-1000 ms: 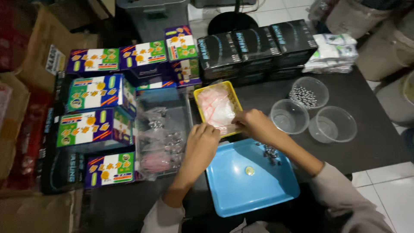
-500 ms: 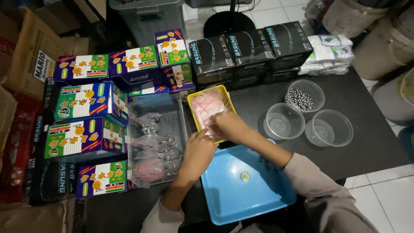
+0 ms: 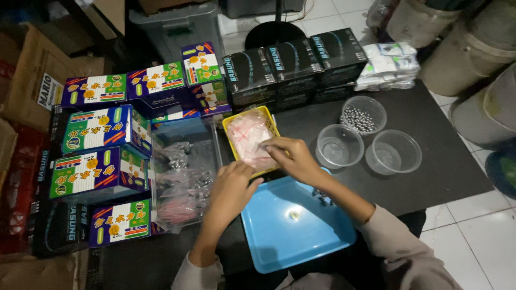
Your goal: The person sits at a table and repeatedly picks small metal parts from a blue tray, places them into small plastic bags, and sets the filled bags aside. The person occasionally reaches into a nearby container to retrieve more parts.
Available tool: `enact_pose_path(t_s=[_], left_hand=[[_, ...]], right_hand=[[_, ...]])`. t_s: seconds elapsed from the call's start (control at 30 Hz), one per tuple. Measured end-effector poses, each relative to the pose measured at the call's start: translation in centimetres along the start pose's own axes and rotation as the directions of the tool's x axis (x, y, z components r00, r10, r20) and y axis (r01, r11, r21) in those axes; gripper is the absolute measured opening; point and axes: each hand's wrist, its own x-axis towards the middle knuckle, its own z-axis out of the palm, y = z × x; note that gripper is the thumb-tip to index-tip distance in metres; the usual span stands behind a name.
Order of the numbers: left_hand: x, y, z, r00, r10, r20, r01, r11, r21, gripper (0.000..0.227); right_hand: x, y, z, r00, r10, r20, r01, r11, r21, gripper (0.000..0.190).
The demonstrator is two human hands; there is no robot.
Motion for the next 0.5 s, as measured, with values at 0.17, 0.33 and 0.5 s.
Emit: enact_pose_path(t_s=[0.17, 0.33, 0.5], left_hand=[[-3.3, 5.4, -5.1, 0.943, -0.079, -0.323, -0.068, 0.905, -0.420, 0.022], [-6.2, 9.4, -0.5, 0.882, -0.198, -0.427, -0.176, 0.704, -0.689, 0.015], [-8.6, 12.8, 2.2, 0.804, -0.352, -0.479, -0.125, 0.688, -0.715, 0.003]], right_hand=[[-4.4, -5.1, -2.5, 0.990, 0.138, -0.007, -0.137, 0.985, 0.103, 0.012], [-9.2, -6.3, -2.7, 0.983, 0.172, 0.069, -0.181, 0.971, 0.157, 0.008], [-13.2, -6.7, -2.8, 0.992, 0.099, 0.075, -0.112, 0.976, 0.189, 0.016]])
